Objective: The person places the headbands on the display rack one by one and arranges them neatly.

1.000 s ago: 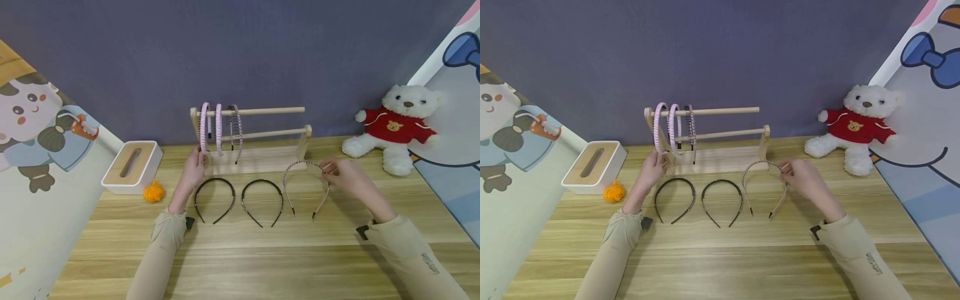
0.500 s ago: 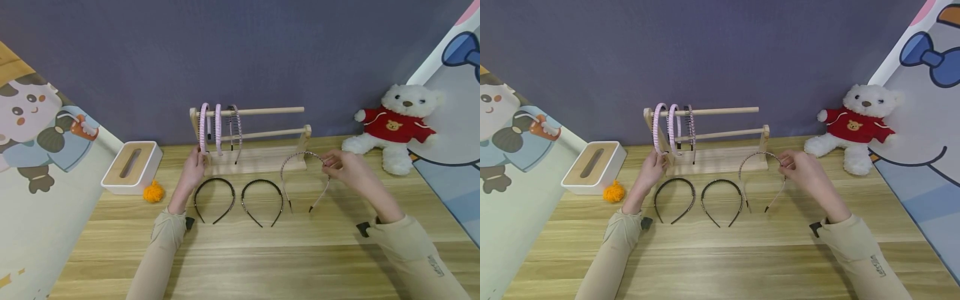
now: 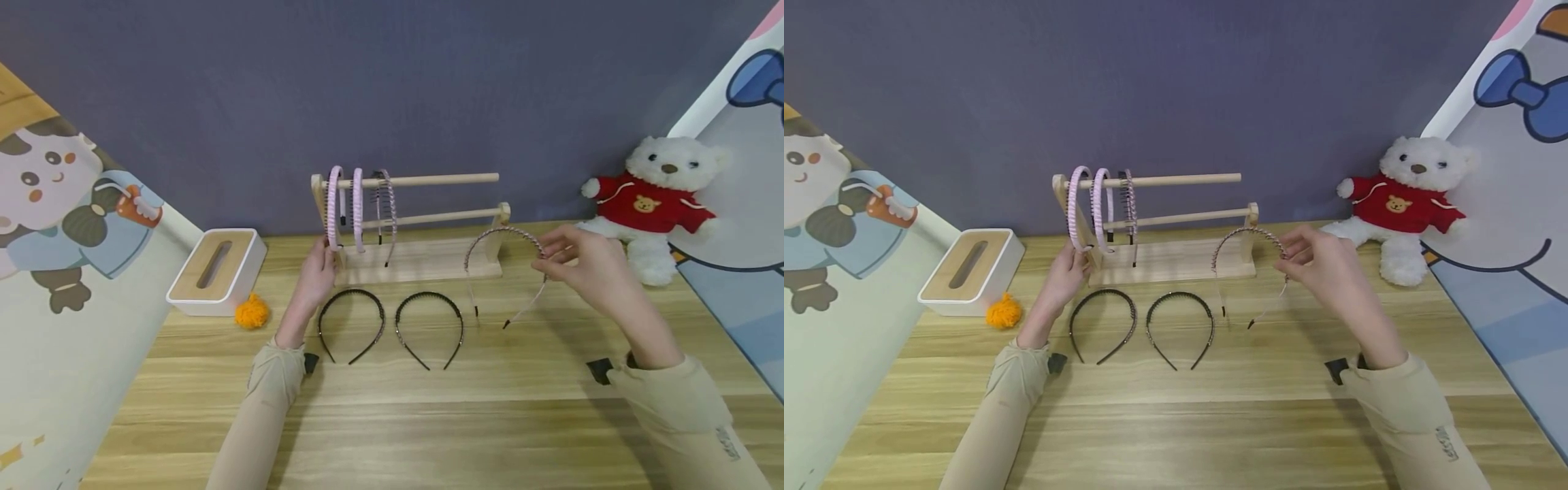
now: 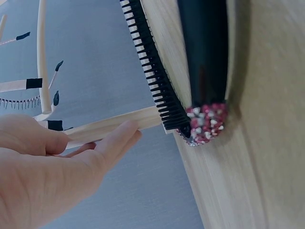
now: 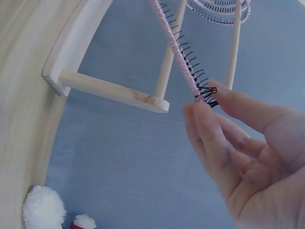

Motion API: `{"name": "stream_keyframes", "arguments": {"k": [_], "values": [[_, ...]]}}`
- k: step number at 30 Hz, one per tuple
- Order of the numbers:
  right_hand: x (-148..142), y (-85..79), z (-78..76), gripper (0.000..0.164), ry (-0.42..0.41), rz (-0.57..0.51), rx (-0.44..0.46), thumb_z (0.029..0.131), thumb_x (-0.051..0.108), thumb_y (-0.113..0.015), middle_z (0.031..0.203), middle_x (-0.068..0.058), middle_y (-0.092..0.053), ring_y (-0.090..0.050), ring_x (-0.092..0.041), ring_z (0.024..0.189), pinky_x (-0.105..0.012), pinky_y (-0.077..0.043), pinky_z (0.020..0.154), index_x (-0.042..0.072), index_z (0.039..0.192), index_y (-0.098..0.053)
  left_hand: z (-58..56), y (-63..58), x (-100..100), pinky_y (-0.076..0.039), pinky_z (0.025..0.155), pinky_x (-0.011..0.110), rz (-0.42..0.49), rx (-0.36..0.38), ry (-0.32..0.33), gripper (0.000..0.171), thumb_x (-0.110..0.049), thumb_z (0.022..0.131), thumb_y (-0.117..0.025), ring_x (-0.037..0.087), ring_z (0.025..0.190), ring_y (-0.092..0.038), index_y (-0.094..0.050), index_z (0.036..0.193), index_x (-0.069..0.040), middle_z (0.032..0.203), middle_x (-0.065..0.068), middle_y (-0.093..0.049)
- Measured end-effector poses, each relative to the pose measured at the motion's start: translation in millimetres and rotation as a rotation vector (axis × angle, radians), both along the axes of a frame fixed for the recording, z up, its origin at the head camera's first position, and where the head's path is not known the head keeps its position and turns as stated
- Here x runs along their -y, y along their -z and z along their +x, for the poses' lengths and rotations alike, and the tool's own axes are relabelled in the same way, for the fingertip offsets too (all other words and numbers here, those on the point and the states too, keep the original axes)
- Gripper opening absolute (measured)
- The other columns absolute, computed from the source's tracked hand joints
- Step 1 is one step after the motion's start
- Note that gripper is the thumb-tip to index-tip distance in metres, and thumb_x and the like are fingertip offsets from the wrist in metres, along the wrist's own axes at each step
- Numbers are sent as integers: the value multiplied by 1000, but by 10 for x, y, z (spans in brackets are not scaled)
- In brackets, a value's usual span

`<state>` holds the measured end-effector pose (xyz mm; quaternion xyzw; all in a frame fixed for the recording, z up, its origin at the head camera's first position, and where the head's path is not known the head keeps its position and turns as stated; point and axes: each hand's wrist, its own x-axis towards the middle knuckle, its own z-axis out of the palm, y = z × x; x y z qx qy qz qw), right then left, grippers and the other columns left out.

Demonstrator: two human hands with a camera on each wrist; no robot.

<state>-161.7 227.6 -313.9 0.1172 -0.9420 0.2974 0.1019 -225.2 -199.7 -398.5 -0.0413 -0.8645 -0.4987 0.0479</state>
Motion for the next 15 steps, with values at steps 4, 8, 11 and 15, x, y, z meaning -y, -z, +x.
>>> {"name": "stream_keyframes", "arguments": {"k": [4,8,11,15], "values": [[5,-39,26,32,10,-2,-45,88,7,-90,96,-22,-76,-75,-44,85,-21,-47,56,-3,110,-70,1,5,0,-51,87,45,6,-2,6,43,-13,118,-34,44,105,-59,-42,154,8,117,28,-59],[14,-84,61,32,10,-30,-65,86,6,-91,97,-22,-76,-74,-45,86,-19,-47,57,0,107,-68,1,12,2,-50,82,41,17,-7,15,43,-13,118,-34,44,100,-57,-41,154,9,109,26,-57],[29,-121,92,33,15,-51,-67,85,5,-92,99,-20,-75,-74,-43,86,-18,-48,58,1,107,-67,-5,16,7,-50,85,43,10,-16,18,43,-13,118,-34,44,102,-58,-42,154,10,108,26,-56],[54,-159,119,34,21,-62,-79,84,4,-93,98,-17,-73,-73,-41,86,-19,-49,58,3,104,-66,-13,21,7,-51,89,47,2,-23,17,42,-12,118,-34,44,104,-58,-42,153,10,107,25,-56]]}}
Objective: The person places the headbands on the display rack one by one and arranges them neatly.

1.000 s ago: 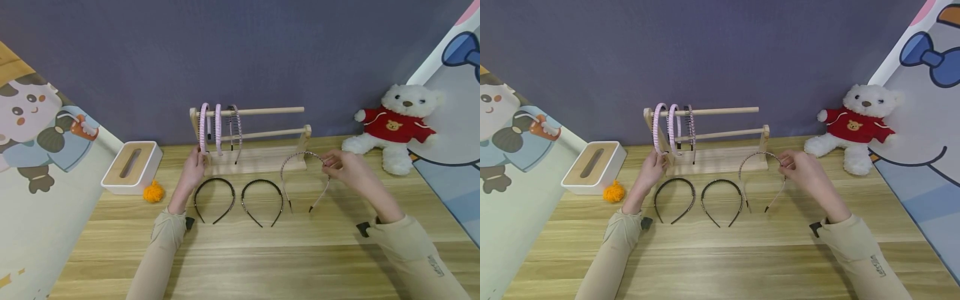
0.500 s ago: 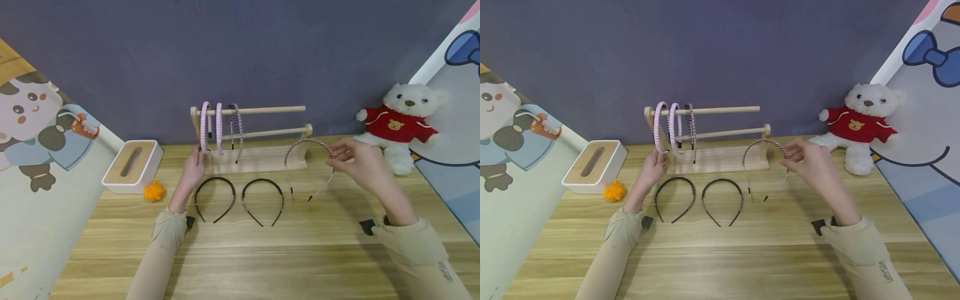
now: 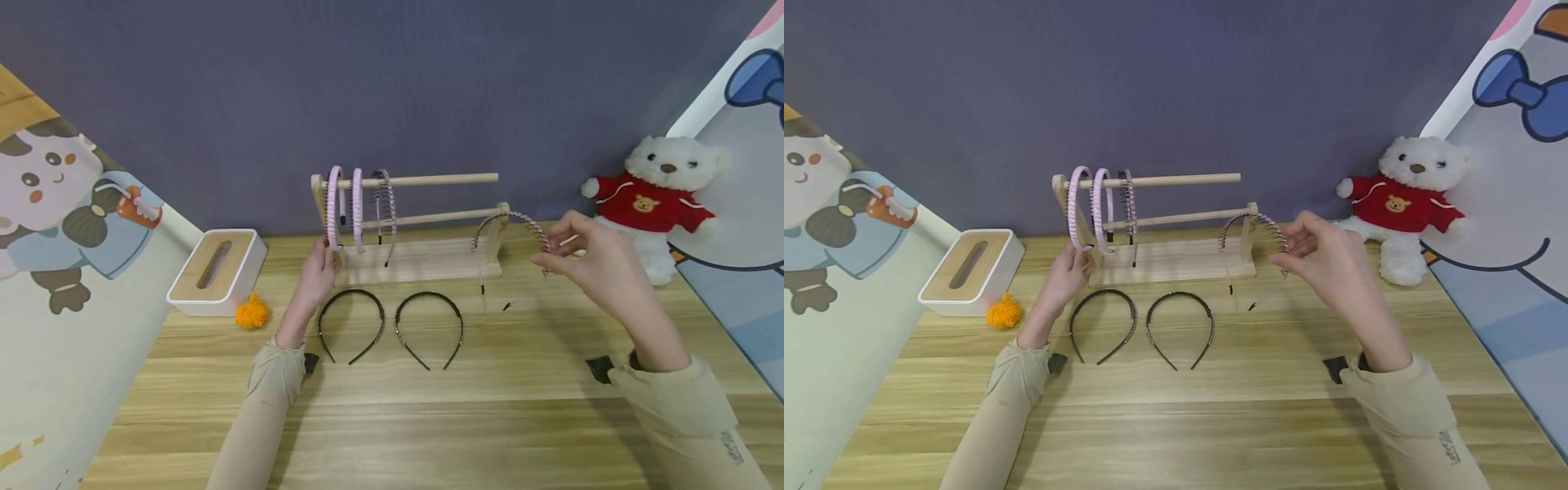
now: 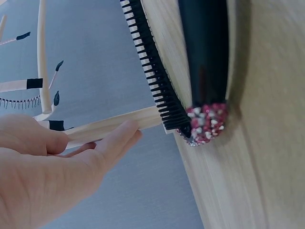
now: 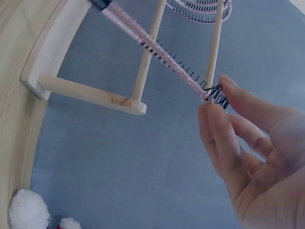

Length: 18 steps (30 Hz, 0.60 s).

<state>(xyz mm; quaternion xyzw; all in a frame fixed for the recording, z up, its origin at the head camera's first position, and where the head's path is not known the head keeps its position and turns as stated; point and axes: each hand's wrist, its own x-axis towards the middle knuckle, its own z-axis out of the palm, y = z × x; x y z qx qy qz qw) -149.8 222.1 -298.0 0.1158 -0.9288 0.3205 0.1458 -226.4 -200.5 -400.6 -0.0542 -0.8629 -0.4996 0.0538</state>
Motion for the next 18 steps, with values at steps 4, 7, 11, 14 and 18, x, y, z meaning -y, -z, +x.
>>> {"name": "stream_keyframes", "arguments": {"k": [4,7,11,14,18], "values": [[19,-12,10,34,10,-15,-16,83,6,-94,97,-15,-72,-73,-42,86,-19,-48,56,5,101,-65,4,-8,-4,-52,90,48,-1,-2,-4,40,-12,118,-35,43,104,-59,-44,151,9,108,25,-57],[26,-15,15,34,18,-36,-37,82,6,-95,97,-15,-71,-74,-41,85,-17,-47,56,4,99,-65,9,-16,-7,-51,86,44,-4,0,-5,40,-12,118,-35,39,100,-59,-44,151,9,107,24,-57],[46,-28,21,35,23,-44,-77,81,5,-95,95,-13,-73,-72,-8,77,-13,-46,56,4,100,-66,10,-11,-1,-48,76,36,-3,5,-5,41,-13,118,-35,31,90,-55,-44,152,8,102,20,-56],[71,-41,24,34,20,-55,-92,81,4,-94,94,-13,-73,-58,16,73,-11,-46,57,3,101,-66,12,-9,4,-48,76,36,-4,1,-6,41,-13,118,-35,29,88,-54,-44,152,9,102,19,-57],[101,-47,25,33,11,-102,-100,83,1,-92,96,-15,-73,-57,18,73,-8,-48,60,1,102,-66,15,-14,2,-48,79,38,-11,-7,-9,42,-13,118,-36,31,92,-56,-45,151,10,104,20,-57]]}}
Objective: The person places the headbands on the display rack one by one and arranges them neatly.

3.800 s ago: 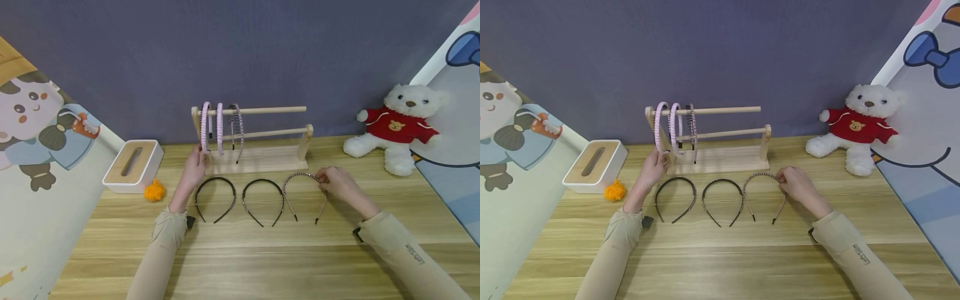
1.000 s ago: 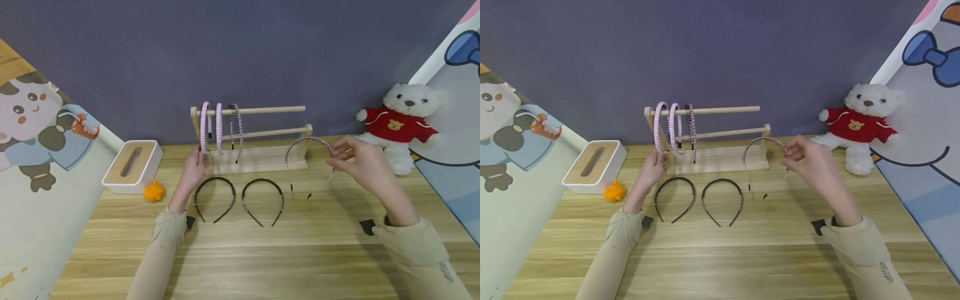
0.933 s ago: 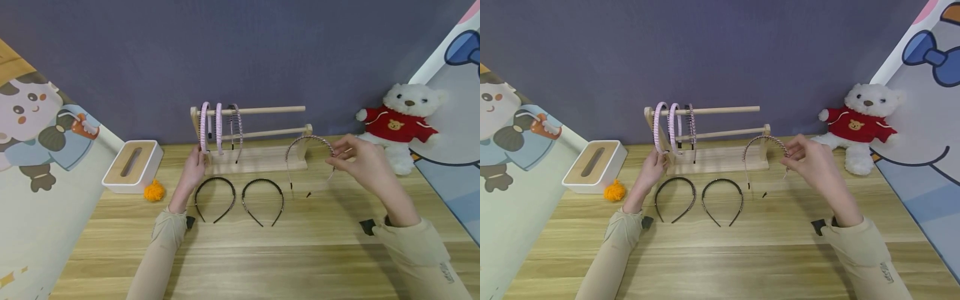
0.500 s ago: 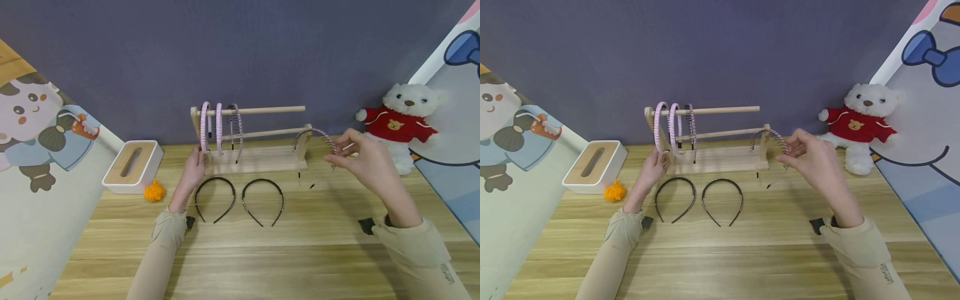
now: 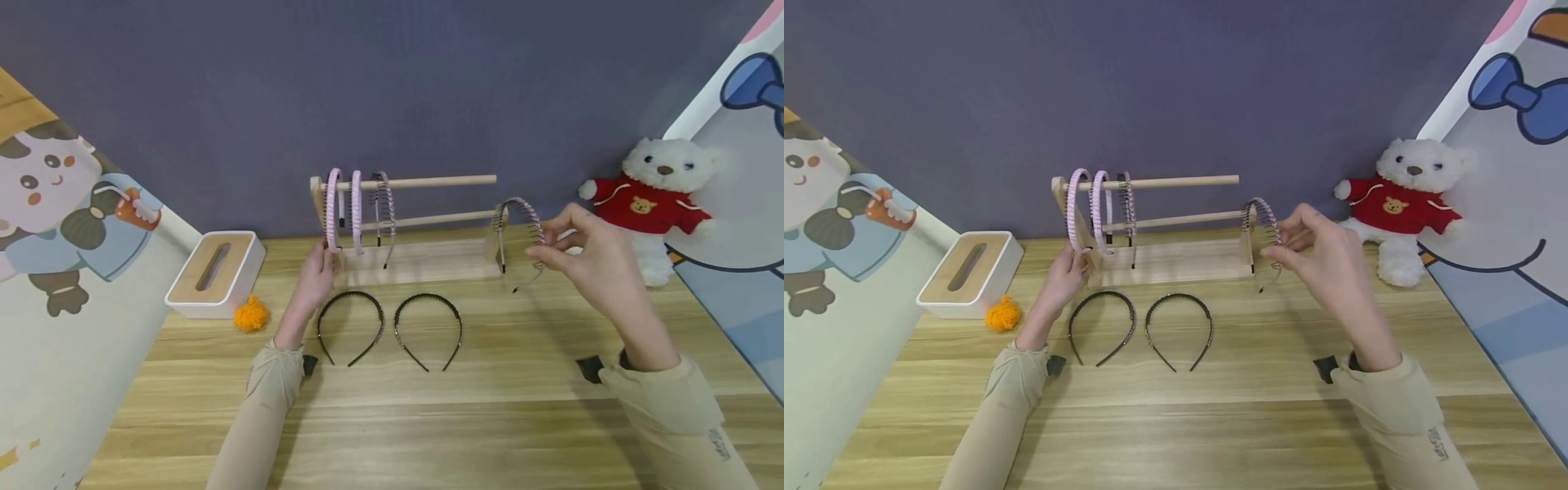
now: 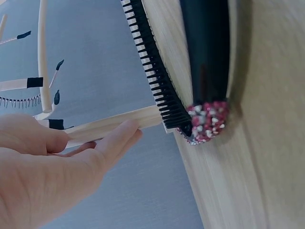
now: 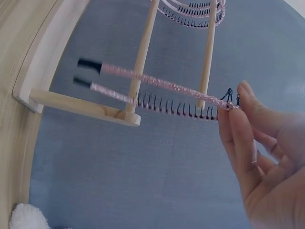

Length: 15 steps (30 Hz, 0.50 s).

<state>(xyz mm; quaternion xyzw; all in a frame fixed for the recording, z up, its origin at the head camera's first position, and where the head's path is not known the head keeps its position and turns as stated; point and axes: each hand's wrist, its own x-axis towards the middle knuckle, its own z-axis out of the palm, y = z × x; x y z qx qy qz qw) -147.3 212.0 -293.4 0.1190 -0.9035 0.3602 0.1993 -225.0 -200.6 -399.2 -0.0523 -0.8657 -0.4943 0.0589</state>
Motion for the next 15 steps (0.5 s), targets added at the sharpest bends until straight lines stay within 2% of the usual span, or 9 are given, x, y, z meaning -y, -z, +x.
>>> {"name": "stream_keyframes", "arguments": {"k": [7,15], "values": [[33,-31,-19,32,10,-70,-70,85,-5,-88,100,-22,-74,-59,19,71,-5,-48,64,-5,107,-64,-8,-9,5,-49,78,38,4,5,-6,44,-14,118,-36,31,91,-57,-42,155,8,107,21,-59],[65,-82,-51,33,57,-96,-120,85,-5,-88,101,-20,-72,-58,19,70,-3,-46,65,-9,109,-65,-6,5,20,-47,70,34,-6,15,-1,46,-15,118,-35,25,83,-53,-41,157,7,106,23,-60]]}}
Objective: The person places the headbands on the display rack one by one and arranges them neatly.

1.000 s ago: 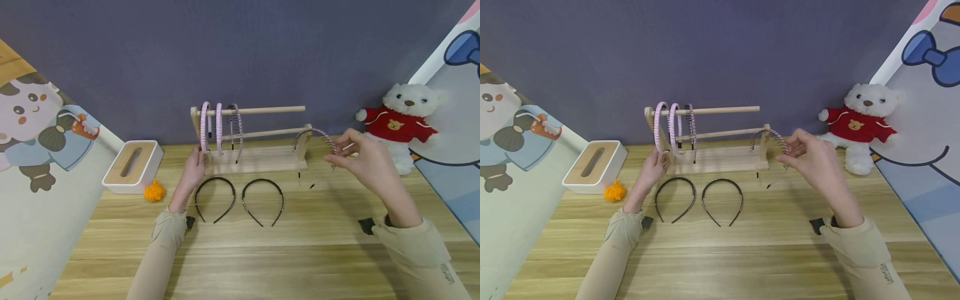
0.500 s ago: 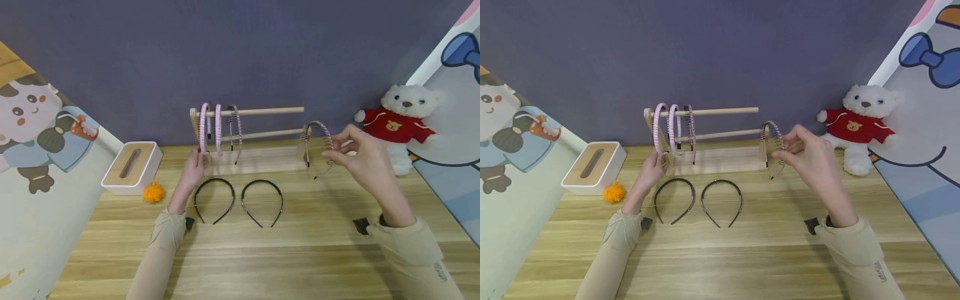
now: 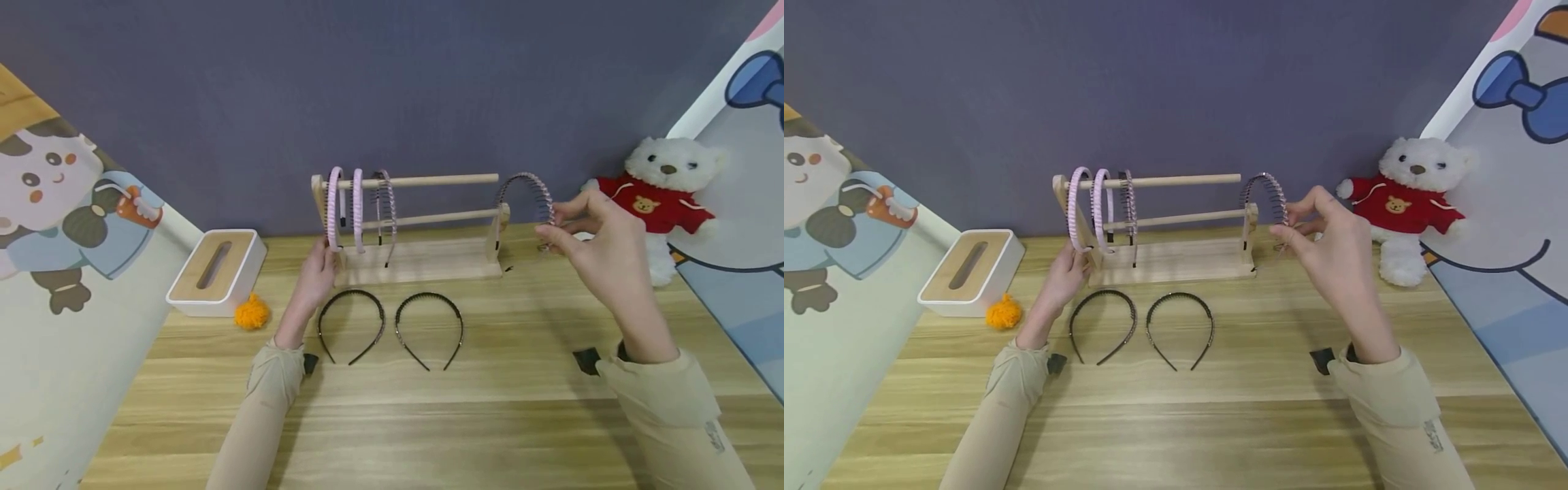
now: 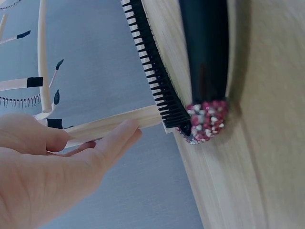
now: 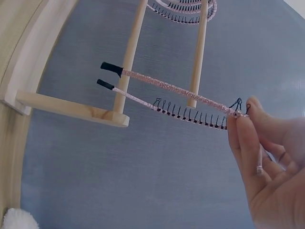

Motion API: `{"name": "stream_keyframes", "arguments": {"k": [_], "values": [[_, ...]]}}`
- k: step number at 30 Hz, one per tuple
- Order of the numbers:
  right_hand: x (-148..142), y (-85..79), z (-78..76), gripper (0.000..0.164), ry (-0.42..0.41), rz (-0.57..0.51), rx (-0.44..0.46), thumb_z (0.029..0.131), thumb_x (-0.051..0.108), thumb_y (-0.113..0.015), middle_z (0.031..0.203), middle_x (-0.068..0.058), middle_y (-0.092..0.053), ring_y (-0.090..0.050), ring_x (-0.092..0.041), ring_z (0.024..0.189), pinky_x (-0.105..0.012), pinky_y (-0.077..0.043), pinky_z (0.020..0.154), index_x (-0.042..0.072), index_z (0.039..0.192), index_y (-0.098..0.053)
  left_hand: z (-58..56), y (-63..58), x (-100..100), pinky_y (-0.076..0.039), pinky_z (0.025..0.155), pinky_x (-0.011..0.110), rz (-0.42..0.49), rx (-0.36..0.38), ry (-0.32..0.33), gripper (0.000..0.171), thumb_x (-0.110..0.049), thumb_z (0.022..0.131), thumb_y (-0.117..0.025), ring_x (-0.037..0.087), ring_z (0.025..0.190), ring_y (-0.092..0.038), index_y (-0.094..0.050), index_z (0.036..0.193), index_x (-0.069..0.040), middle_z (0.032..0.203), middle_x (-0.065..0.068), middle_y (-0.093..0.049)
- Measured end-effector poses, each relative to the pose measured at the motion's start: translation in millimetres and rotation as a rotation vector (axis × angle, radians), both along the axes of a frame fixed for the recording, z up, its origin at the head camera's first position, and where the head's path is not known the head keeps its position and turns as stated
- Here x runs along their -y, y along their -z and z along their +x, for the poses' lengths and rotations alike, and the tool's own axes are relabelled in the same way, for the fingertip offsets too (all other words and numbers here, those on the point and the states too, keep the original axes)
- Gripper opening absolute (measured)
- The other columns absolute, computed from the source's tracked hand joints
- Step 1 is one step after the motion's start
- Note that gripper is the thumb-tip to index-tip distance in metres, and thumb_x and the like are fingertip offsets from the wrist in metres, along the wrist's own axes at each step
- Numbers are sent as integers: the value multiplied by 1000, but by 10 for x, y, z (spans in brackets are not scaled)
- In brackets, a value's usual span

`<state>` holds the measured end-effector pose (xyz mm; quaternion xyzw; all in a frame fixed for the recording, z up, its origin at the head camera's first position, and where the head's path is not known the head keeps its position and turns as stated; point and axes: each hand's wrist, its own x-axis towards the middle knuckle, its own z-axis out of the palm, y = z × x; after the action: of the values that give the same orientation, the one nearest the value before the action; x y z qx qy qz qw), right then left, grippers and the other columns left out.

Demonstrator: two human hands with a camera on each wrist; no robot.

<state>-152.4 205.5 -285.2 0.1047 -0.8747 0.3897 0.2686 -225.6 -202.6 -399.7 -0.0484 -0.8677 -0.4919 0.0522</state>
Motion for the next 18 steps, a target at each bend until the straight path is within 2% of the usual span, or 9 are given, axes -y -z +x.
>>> {"name": "stream_keyframes", "arguments": {"k": [5,12,15,18], "values": [[3,-23,-35,31,7,-19,-31,87,-3,-87,101,-18,-72,-59,17,69,-4,-46,65,-9,109,-66,-1,-1,-18,-47,73,36,6,-1,-9,45,-15,118,-35,30,87,-55,-42,156,8,107,26,-60],[30,-50,-78,30,11,-19,-61,87,-3,-87,100,-15,-71,-58,16,67,-8,-43,60,-8,108,-66,-5,2,-17,-48,78,38,-1,-4,-1,45,-14,118,-34,44,99,-59,-40,157,8,112,27,-60],[45,-70,-92,30,10,-27,-62,87,-3,-87,98,-12,-70,-59,12,65,-9,-43,58,-8,108,-66,-7,2,-14,-48,77,38,5,-6,-3,45,-14,118,-35,45,99,-59,-40,157,8,111,27,-60],[70,-93,-109,29,10,-36,-61,88,-3,-87,98,-12,-70,-60,11,65,-10,-43,57,-8,107,-66,-6,5,-6,-47,74,36,7,-5,-5,45,-14,118,-35,41,94,-58,-40,157,8,108,27,-60]]}}
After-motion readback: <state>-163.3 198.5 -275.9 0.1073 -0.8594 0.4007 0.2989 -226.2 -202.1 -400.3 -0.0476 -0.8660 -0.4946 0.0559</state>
